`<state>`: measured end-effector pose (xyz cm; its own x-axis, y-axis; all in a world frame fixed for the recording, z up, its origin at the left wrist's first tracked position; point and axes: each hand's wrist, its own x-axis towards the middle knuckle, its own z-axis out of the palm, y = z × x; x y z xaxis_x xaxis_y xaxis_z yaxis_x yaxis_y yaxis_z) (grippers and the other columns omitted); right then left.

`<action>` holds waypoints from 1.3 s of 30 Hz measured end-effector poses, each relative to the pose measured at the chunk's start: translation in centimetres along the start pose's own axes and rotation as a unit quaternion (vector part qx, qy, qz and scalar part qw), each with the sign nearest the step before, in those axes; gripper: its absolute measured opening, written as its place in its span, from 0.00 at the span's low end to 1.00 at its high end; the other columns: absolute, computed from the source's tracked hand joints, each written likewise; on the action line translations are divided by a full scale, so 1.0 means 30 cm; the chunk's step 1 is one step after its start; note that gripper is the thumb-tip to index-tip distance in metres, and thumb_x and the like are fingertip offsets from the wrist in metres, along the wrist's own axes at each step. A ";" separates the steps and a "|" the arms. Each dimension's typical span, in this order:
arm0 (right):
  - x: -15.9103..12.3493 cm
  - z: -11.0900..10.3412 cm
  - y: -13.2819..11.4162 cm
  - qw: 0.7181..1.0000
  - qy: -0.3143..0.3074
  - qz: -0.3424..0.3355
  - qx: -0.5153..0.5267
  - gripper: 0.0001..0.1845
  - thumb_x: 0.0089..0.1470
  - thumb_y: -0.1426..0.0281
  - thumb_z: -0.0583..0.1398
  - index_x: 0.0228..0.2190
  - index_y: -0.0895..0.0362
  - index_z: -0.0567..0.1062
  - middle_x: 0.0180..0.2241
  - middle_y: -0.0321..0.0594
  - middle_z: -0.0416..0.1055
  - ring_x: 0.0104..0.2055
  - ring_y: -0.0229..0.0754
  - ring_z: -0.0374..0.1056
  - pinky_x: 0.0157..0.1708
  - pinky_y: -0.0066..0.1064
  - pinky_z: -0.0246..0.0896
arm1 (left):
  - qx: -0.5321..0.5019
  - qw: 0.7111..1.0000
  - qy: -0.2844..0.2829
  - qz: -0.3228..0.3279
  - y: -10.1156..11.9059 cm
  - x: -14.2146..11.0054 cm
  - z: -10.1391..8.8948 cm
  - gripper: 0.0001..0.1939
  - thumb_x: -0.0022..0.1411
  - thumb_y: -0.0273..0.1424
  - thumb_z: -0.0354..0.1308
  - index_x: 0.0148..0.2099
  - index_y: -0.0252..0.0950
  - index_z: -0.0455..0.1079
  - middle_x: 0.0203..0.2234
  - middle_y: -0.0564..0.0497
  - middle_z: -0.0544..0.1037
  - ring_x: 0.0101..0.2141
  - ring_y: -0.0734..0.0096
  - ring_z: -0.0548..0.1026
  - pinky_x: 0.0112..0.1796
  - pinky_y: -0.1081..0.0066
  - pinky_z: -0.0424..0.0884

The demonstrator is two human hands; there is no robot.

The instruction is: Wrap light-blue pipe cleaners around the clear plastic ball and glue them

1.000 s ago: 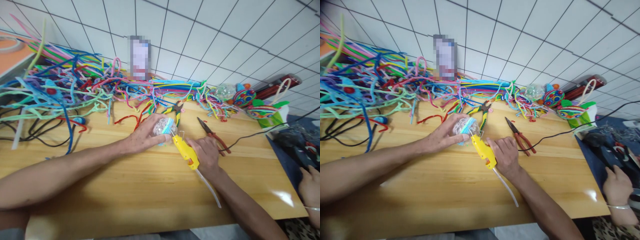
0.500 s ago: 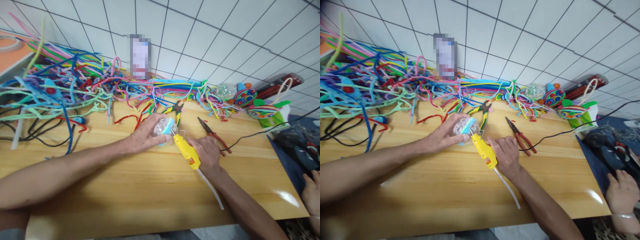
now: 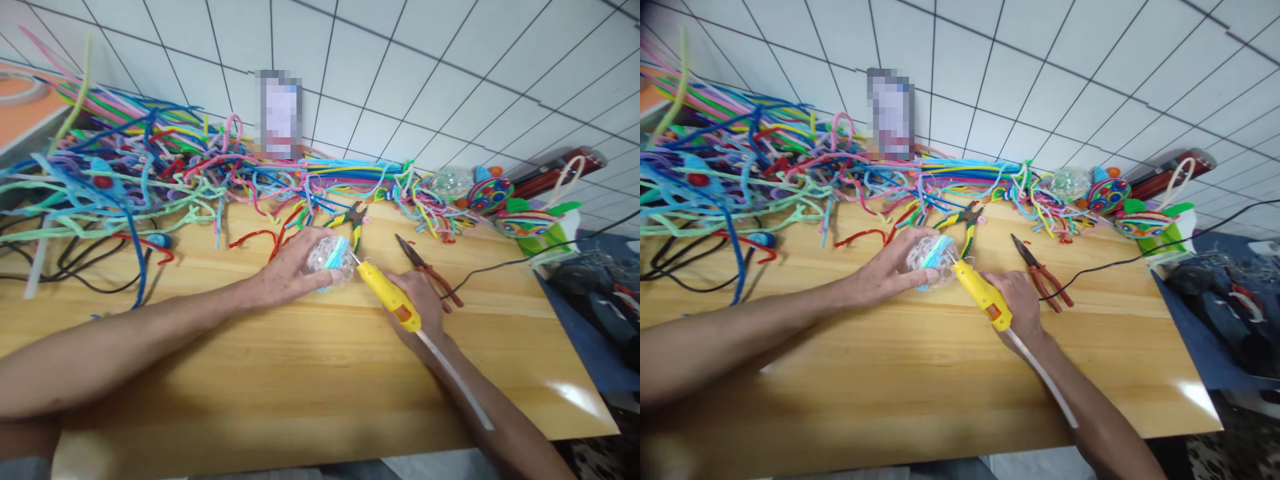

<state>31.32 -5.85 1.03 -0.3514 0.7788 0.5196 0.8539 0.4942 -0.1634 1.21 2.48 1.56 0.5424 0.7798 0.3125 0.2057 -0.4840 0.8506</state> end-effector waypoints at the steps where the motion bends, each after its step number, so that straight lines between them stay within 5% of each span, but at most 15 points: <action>1: -0.002 -0.002 0.007 1.000 -0.013 0.023 0.009 0.17 0.70 0.61 0.56 0.47 0.54 0.83 0.32 0.43 0.80 0.36 0.49 0.74 0.40 0.40 0.65 | 0.002 1.000 -0.002 -0.001 0.002 0.000 -0.001 0.30 0.70 0.46 0.68 0.68 0.44 0.66 0.61 0.43 0.76 0.60 0.52 0.75 0.63 0.52 0.73; 9: 0.026 -0.022 0.007 0.995 -0.033 0.014 0.094 0.09 0.61 0.67 0.63 0.43 0.50 0.81 0.30 0.37 0.79 0.29 0.46 0.73 0.32 0.37 0.70 | 0.001 1.000 -0.002 0.003 0.007 -0.001 -0.004 0.30 0.70 0.46 0.67 0.68 0.44 0.66 0.60 0.43 0.76 0.59 0.52 0.76 0.63 0.52 0.74; 19: 0.035 -0.012 0.005 0.988 -0.004 -0.036 0.147 0.12 0.64 0.70 0.64 0.49 0.50 0.77 0.44 0.44 0.83 0.45 0.51 0.81 0.44 0.43 0.79 | 0.002 1.000 -0.002 -0.002 0.007 -0.001 -0.002 0.30 0.70 0.46 0.67 0.68 0.43 0.66 0.61 0.43 0.76 0.60 0.52 0.76 0.63 0.52 0.73; 39: 0.032 -0.016 -0.009 0.987 0.004 -0.020 0.159 0.09 0.65 0.72 0.64 0.46 0.50 0.75 0.40 0.44 0.82 0.42 0.52 0.81 0.41 0.45 0.78 | -0.003 1.000 0.002 0.011 0.003 -0.001 -0.002 0.30 0.69 0.46 0.68 0.67 0.44 0.67 0.60 0.44 0.77 0.59 0.53 0.76 0.62 0.52 0.74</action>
<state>30.93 -5.43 1.98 -0.3779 0.7540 0.5373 0.6753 0.6215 -0.3972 1.17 2.43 1.66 0.5428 0.7712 0.3326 0.1885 -0.4978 0.8466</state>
